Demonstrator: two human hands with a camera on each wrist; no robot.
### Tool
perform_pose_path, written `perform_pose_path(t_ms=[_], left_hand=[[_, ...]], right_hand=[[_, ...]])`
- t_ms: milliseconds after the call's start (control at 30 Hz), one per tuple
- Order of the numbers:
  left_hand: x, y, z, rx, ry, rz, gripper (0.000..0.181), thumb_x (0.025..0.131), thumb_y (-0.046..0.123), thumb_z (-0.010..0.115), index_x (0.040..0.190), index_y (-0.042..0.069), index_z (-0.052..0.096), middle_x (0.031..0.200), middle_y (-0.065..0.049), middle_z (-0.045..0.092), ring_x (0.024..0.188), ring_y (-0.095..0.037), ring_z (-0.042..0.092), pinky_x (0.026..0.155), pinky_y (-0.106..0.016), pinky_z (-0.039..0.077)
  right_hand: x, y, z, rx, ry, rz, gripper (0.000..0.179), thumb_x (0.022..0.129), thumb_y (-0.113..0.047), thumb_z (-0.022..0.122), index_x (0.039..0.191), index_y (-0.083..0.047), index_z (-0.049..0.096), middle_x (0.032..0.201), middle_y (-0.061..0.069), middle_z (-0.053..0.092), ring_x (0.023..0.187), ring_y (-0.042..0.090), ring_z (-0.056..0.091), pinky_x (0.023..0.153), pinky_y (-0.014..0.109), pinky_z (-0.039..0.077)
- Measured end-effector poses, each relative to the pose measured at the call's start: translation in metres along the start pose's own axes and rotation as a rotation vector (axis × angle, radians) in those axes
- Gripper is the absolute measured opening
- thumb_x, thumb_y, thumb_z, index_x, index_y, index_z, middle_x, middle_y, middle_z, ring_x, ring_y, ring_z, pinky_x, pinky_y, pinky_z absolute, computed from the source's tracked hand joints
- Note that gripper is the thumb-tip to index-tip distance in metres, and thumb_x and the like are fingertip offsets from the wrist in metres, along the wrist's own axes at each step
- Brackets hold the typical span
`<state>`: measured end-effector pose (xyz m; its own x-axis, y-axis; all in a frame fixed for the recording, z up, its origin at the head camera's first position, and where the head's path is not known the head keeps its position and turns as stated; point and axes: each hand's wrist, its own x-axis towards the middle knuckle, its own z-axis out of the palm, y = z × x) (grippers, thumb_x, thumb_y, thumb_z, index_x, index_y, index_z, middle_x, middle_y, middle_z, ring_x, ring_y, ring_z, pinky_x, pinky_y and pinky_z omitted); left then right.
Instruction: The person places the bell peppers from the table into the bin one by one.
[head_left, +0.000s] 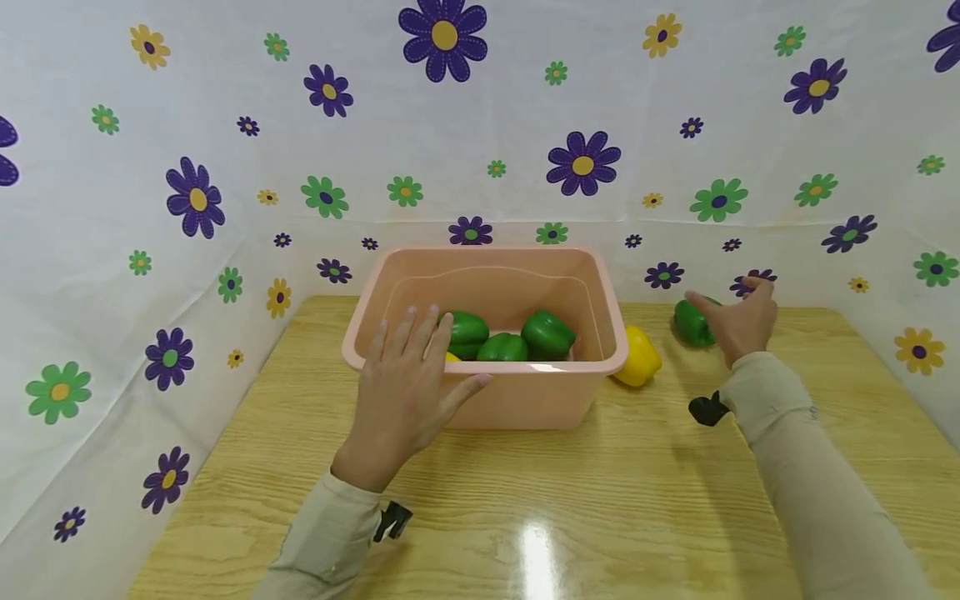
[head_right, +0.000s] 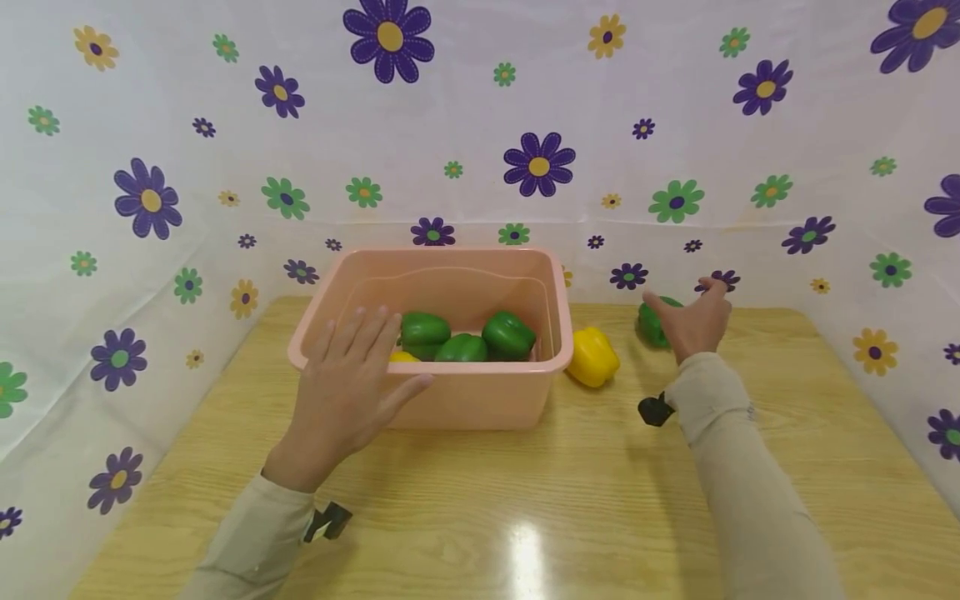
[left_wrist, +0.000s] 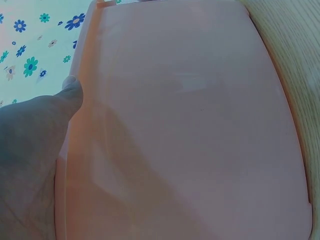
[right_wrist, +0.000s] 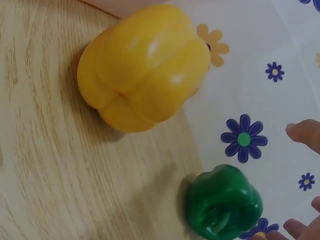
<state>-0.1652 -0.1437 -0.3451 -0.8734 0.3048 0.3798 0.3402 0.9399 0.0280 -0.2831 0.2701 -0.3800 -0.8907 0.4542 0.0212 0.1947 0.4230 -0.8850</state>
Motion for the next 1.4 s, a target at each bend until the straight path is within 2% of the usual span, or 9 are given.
perform_pose_path(t_ms=[200, 500, 733, 1067, 1400], left_hand=[[-0.001, 0.000, 0.001, -0.005, 0.010, 0.010, 0.088, 0.095, 0.070, 0.049, 0.153, 0.004, 0.043, 0.159, -0.017, 0.039, 0.147, -0.040, 0.032, 0.121, -0.059, 0.016], [-0.002, -0.001, 0.003, -0.003, -0.008, -0.001, 0.089, 0.095, 0.072, 0.046, 0.155, 0.005, 0.041, 0.160, -0.016, 0.037, 0.149, -0.039, 0.029, 0.122, -0.058, 0.014], [-0.002, -0.002, 0.003, 0.000, 0.023, 0.017, 0.090, 0.095, 0.072, 0.047, 0.153, 0.004, 0.042, 0.158, -0.016, 0.040, 0.148, -0.039, 0.030, 0.120, -0.060, 0.017], [-0.001, -0.003, 0.002, 0.018, 0.027, 0.017, 0.090, 0.094, 0.072, 0.047, 0.153, 0.004, 0.042, 0.159, -0.016, 0.040, 0.148, -0.039, 0.030, 0.120, -0.060, 0.018], [0.001, -0.001, 0.000, 0.020, 0.011, 0.002, 0.091, 0.094, 0.073, 0.047, 0.154, 0.005, 0.042, 0.159, -0.015, 0.039, 0.149, -0.039, 0.030, 0.120, -0.060, 0.018]], right_hand=[[0.004, 0.010, 0.002, -0.038, -0.066, 0.064, 0.102, 0.091, -0.048, 0.071, 0.160, -0.006, 0.009, 0.160, 0.030, 0.014, 0.144, 0.046, 0.027, 0.118, 0.056, 0.027], [0.011, 0.020, 0.006, -0.124, -0.142, 0.144, 0.105, 0.092, -0.047, 0.069, 0.159, -0.004, 0.001, 0.157, 0.037, 0.011, 0.142, 0.054, 0.026, 0.116, 0.063, 0.026], [0.013, 0.031, 0.011, -0.108, -0.170, 0.207, 0.108, 0.091, -0.048, 0.069, 0.159, -0.007, -0.004, 0.158, 0.037, 0.007, 0.144, 0.054, 0.022, 0.116, 0.064, 0.024], [0.018, 0.038, 0.018, -0.078, -0.157, 0.198, 0.107, 0.091, -0.048, 0.069, 0.159, -0.008, -0.003, 0.160, 0.035, 0.009, 0.147, 0.051, 0.020, 0.118, 0.061, 0.023], [0.023, 0.042, 0.017, -0.120, -0.155, 0.104, 0.093, 0.095, -0.041, 0.066, 0.154, 0.009, 0.015, 0.156, 0.035, 0.023, 0.143, 0.049, 0.028, 0.117, 0.058, 0.028]])
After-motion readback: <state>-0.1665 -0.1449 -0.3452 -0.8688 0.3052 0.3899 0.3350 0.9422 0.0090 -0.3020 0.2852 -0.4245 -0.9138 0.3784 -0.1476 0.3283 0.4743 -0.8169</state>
